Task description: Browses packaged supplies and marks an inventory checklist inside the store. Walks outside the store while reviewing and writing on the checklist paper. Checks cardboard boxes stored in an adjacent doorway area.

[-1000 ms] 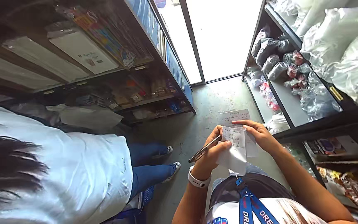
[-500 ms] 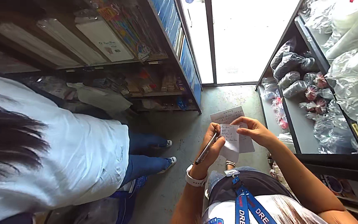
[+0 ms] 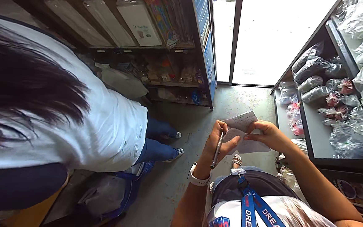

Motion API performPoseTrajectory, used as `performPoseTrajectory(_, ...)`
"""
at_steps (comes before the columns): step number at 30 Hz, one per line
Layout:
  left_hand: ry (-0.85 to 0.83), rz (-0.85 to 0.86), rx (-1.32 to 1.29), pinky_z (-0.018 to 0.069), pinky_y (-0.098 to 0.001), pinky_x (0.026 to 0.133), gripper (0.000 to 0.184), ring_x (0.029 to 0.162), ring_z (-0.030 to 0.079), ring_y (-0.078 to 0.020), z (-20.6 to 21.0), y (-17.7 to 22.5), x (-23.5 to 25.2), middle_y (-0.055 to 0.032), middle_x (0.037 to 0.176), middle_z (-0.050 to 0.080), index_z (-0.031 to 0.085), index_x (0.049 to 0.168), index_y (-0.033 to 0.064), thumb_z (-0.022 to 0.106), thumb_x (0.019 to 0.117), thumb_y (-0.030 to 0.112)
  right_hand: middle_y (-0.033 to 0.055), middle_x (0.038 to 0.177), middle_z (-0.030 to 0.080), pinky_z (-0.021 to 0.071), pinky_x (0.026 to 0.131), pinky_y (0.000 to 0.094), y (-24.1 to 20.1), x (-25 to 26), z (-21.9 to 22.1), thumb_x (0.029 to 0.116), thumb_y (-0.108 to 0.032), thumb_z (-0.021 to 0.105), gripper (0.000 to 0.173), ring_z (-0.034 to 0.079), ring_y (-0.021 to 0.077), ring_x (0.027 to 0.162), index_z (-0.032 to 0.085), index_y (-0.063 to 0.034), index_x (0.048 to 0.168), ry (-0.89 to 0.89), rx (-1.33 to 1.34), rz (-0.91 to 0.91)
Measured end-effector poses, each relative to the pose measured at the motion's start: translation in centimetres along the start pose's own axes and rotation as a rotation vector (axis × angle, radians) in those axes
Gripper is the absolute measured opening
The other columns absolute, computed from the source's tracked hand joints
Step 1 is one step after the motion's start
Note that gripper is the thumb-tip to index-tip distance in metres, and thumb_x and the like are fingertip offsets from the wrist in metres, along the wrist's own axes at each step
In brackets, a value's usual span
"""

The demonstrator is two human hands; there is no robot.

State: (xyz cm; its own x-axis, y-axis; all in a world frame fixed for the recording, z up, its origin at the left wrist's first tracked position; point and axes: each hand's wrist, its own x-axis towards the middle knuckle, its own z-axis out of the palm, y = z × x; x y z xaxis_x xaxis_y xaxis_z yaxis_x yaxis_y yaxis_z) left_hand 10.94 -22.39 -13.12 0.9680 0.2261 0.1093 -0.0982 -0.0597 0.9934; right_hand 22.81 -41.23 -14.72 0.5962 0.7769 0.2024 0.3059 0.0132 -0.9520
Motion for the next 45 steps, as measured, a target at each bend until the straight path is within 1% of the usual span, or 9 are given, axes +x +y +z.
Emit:
performPoseTrajectory(5, 0.037, -0.011, 0.144, 0.0405, -0.0136, 0.065, 0.032, 0.071, 0.049, 0.004, -3.4, 0.4, -4.9, 0.0055, 0.079, 0.052, 0.049, 0.097, 0.0046, 0.078, 0.0866, 0.015, 0.0024, 0.1, 0.07, 0.0476, 0.088, 0.0096, -2.7, -1.3, 6.2, 0.0887, -0.016, 0.076, 0.015, 0.06, -0.0065, 0.098, 0.072, -0.0019, 0.089, -0.056, -0.107, -0.064)
performPoseTrajectory(8, 0.062, 0.012, 0.114, 0.0411, -0.0138, 0.069, 0.033, 0.076, 0.051, 0.0039, -5.5, 0.4, -8.7, 0.0041, 0.084, 0.054, 0.049, 0.097, 0.0039, 0.078, 0.0866, 0.015, 0.0071, 0.1, 0.071, 0.048, 0.086, 0.0098, -3.9, -2.2, 9.7, 0.0894, -0.018, 0.076, 0.018, 0.062, -0.0043, 0.097, 0.072, -0.0008, 0.089, -0.085, -0.178, -0.112)
performPoseTrajectory(13, 0.06, 0.014, 0.067, 0.0435, -0.0142, 0.072, 0.037, 0.08, 0.055, 0.0033, -8.3, 0.5, -14.4, 0.0015, 0.087, 0.059, 0.048, 0.099, 0.0034, 0.081, 0.0855, 0.016, 0.0075, 0.099, 0.07, 0.0477, 0.086, 0.0092, -5.3, -4.2, 14.6, 0.0905, -0.017, 0.074, 0.017, 0.062, -0.0044, 0.096, 0.072, -0.0005, 0.089, -0.134, -0.204, -0.09)
performPoseTrajectory(19, 0.117, -0.01, 0.133, 0.0337, -0.0114, 0.059, 0.035, 0.065, 0.042, 0.0044, -9.4, 1.1, -19.5, 0.0031, 0.078, 0.052, 0.051, 0.097, 0.0007, 0.079, 0.0868, 0.018, 0.0087, 0.099, 0.071, 0.0477, 0.086, 0.0086, -6.6, -6.3, 18.8, 0.0903, -0.016, 0.074, 0.016, 0.063, -0.0034, 0.096, 0.071, -0.0007, 0.088, -0.17, -0.242, -0.124)
performPoseTrajectory(25, 0.178, 0.012, 0.05, 0.0348, -0.0103, 0.061, 0.03, 0.068, 0.044, 0.0058, -9.9, 1.2, -22.1, 0.0032, 0.082, 0.054, 0.048, 0.096, 0.0033, 0.076, 0.0881, 0.011, 0.0107, 0.098, 0.07, 0.0473, 0.087, 0.0082, -7.9, -7.5, 21.4, 0.0926, -0.017, 0.072, 0.017, 0.064, -0.0019, 0.096, 0.07, -0.0009, 0.088, -0.122, -0.316, -0.206)
performPoseTrajectory(36, 0.222, -0.097, -0.26, 0.0507, -0.0183, 0.078, 0.034, 0.089, 0.063, 0.0002, -9.1, 0.7, -20.2, 0.004, 0.092, 0.065, 0.043, 0.096, 0.0093, 0.073, 0.084, -0.003, 0.0129, 0.091, 0.069, 0.0484, 0.084, 0.011, -7.5, -7.9, 21.4, 0.0945, -0.015, 0.069, 0.015, 0.065, 0.006, 0.089, 0.071, -0.0016, 0.089, 0.052, -0.432, -0.323)
performPoseTrajectory(39, 0.188, -0.139, -0.322, 0.0542, -0.0206, 0.08, 0.032, 0.088, 0.066, -0.0012, -8.3, 0.8, -18.4, 0.0048, 0.09, 0.066, 0.044, 0.097, 0.0106, 0.07, 0.0852, -0.003, 0.0122, 0.098, 0.071, 0.0499, 0.086, 0.0126, -7.6, -7.4, 19.2, 0.0917, -0.021, 0.074, 0.02, 0.066, 0.0032, 0.094, 0.072, -0.0015, 0.096, 0.043, -0.35, -0.172)
performPoseTrajectory(42, 0.102, -0.192, -0.41, 0.0591, -0.0227, 0.078, 0.03, 0.083, 0.071, -0.004, -7.6, 1.2, -16.1, 0.0035, 0.087, 0.073, 0.045, 0.098, 0.0114, 0.068, 0.0877, -0.005, 0.0084, 0.111, 0.07, 0.0507, 0.092, 0.0176, -6.5, -6.7, 16.0, 0.0904, -0.028, 0.075, 0.037, 0.063, 0.0013, 0.102, 0.072, -0.0014, 0.116, -0.036, -0.156, 0.07)
performPoseTrajectory(45, -0.042, -0.188, -0.505, 0.0583, -0.0203, 0.077, 0.028, 0.083, 0.071, -0.0035, -7.0, 0.7, -13.3, 0.0033, 0.087, 0.073, 0.047, 0.098, 0.0134, 0.068, 0.0883, -0.003, 0.0011, 0.129, 0.065, 0.0475, 0.1, 0.0204, -4.1, -6.0, 12.9, 0.0985, -0.034, 0.061, 0.046, 0.058, -0.0019, 0.115, 0.064, -0.0015, 0.13, -0.148, 0.153, 0.231)
